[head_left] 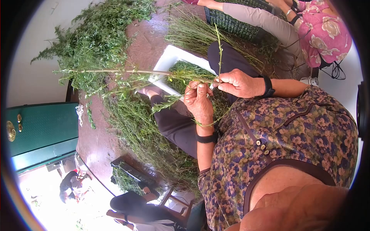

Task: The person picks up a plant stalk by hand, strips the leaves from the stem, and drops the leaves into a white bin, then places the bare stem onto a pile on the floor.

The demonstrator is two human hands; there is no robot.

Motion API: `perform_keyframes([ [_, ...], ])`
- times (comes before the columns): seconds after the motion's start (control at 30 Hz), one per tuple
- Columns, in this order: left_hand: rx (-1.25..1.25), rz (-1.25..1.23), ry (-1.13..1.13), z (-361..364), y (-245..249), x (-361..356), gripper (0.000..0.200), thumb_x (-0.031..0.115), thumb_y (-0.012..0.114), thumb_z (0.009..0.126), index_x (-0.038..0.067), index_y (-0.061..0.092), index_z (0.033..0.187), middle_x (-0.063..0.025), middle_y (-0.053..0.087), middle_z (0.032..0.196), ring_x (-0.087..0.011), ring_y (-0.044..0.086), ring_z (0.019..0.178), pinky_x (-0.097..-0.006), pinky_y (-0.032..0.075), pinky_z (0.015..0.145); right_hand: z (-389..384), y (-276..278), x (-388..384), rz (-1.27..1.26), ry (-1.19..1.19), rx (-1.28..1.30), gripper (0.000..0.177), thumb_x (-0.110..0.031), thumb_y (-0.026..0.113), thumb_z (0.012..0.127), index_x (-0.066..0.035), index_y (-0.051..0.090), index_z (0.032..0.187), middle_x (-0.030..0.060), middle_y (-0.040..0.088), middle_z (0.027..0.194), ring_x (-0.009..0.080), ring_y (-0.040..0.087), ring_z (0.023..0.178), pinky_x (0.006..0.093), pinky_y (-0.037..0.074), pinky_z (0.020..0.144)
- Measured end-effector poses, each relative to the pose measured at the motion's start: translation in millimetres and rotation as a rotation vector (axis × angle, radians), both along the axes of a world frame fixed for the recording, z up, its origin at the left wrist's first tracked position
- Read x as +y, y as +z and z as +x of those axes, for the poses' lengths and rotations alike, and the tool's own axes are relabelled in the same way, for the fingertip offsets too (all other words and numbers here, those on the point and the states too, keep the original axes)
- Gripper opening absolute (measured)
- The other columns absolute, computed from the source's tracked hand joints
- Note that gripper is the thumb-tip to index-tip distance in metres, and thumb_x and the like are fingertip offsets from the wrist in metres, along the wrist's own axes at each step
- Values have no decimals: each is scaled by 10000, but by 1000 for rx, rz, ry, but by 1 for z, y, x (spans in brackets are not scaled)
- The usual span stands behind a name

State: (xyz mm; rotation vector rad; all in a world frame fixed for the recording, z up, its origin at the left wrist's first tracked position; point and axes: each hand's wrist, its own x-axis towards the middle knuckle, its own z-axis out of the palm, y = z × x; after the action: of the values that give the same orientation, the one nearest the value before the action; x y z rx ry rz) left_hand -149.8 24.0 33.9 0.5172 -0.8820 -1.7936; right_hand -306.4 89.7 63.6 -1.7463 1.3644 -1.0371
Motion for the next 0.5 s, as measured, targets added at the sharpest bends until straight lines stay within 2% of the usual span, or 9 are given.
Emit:
perform_keyframes([
  [0.13, -31, -3, 12, 1, 1, 1, 65, 46, 618, 861, 24, 567, 895, -31, 554, 706, -98, 490, 556, -216, 396, 494, -1, -2, 1, 3, 1, 4, 128, -37, 533, 893, 16, 583, 999, 136, 580, 707, 258, 599, 618, 314, 434, 556],
  [0.23, -207, -65, 63, 3, 4, 0, 31, -5, 573, 858, 19, 575, 877, -26, 551, 696, -92, 488, 566, -210, 393, 510, -1, -3, 1, 12, -2, 23, 128, -43, 527, 898, 19, 583, 996, 134, 573, 689, 251, 592, 606, 310, 431, 552],
  [0.33, -386, -84, 141, -2, -1, 0, 77, -47, 541, 821, 18, 579, 836, -18, 547, 686, -82, 480, 570, -198, 384, 522, -5, -5, 3, 11, -4, 31, 131, -51, 521, 904, 22, 583, 993, 129, 564, 675, 232, 579, 589, 307, 429, 549],
  [0.43, -525, -360, 310, -10, -17, -4, 28, 1, 547, 817, 9, 575, 816, 8, 499, 609, -57, 445, 507, -193, 351, 459, -7, -6, 6, 40, -18, 14, 135, -61, 516, 910, 26, 586, 988, 121, 558, 666, 208, 567, 576, 303, 425, 546],
  [0.47, -738, -275, 287, -5, -20, -4, 49, -4, 547, 800, -1, 579, 837, 7, 499, 618, -64, 446, 499, -193, 357, 453, -7, -4, 8, 56, -26, 10, 137, -64, 515, 912, 27, 588, 984, 119, 557, 664, 201, 566, 576, 301, 424, 546],
  [0.5, -645, -119, 291, 1, -26, -7, 60, -6, 542, 798, -5, 579, 846, 3, 501, 621, -67, 448, 497, -201, 365, 450, -8, -3, 11, 72, -32, 6, 140, -68, 514, 914, 29, 590, 981, 116, 557, 662, 193, 565, 576, 298, 422, 546],
])
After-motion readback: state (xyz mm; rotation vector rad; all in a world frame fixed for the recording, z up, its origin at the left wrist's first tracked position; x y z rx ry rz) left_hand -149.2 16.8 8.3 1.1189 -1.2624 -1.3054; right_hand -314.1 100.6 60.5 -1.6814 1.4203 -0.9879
